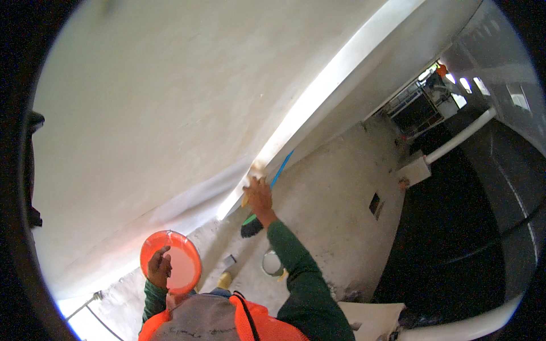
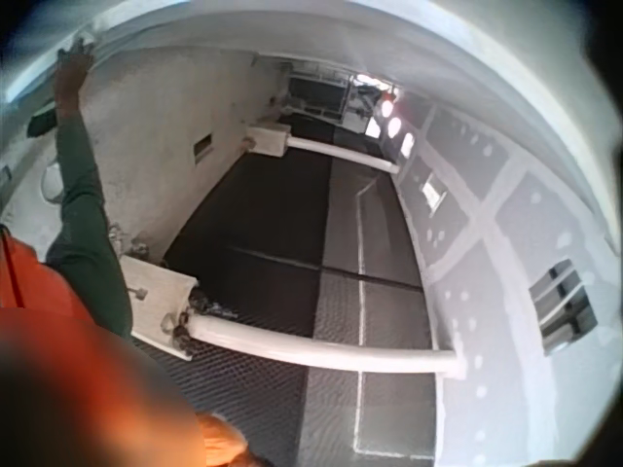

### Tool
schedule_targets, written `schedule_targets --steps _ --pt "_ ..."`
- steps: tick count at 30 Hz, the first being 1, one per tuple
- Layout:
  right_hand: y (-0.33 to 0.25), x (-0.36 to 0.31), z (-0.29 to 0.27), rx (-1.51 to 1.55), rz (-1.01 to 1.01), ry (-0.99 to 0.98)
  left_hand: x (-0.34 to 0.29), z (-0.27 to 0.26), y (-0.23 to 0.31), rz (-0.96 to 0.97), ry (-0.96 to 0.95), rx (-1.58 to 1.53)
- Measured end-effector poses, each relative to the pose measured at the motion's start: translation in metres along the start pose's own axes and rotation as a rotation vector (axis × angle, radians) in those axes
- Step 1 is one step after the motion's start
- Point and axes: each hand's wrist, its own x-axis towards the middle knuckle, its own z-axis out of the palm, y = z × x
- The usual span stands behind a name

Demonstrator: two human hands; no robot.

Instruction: The person paints interior walls white using a paintbrush and a red bucket of paint. They repeatedly dip the brush into the bucket and apply paint to different wall sections, moving around the room to cover multiple areas.

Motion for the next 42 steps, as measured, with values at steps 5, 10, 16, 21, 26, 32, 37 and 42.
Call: schedule_targets --steps 5,10,16,21,26,32,37,42 --pt "0.046 0.015 -0.070 0.292 0.225 0.352 0.002 0.003 -0.006 0.025 -0.048 -0.040" --pt "0.060 0.018 -0.155 -0.168 0.108 0.706 -0.004 0.004 0.000 0.029 -0.056 -0.051" --pt "0.001 -0.015 -0.065 0.135 0.003 0.141 -0.006 0.001 -0.005 0.154 -0.032 -0.053" --pt "0.065 0.062 -0.287 0.285 0.246 0.476 0.010 -0.006 -0.016 0.090 -0.098 -0.101" --pt "0.125 0.168 -0.651 0.003 0.181 0.707 0.017 -0.001 -0.012 0.088 -0.116 -0.112" --pt "0.128 0.218 -0.794 -0.698 -0.101 1.003 0.006 0.008 0.002 0.127 -0.124 -0.072" --pt "0.102 0.166 -0.575 -0.805 -0.044 0.819 0.013 -0.009 -0.003 0.097 -0.149 -0.161" --pt "0.037 0.060 -0.252 -0.258 -0.306 0.255 0.024 -0.009 -0.013 0.155 -0.151 -0.120"
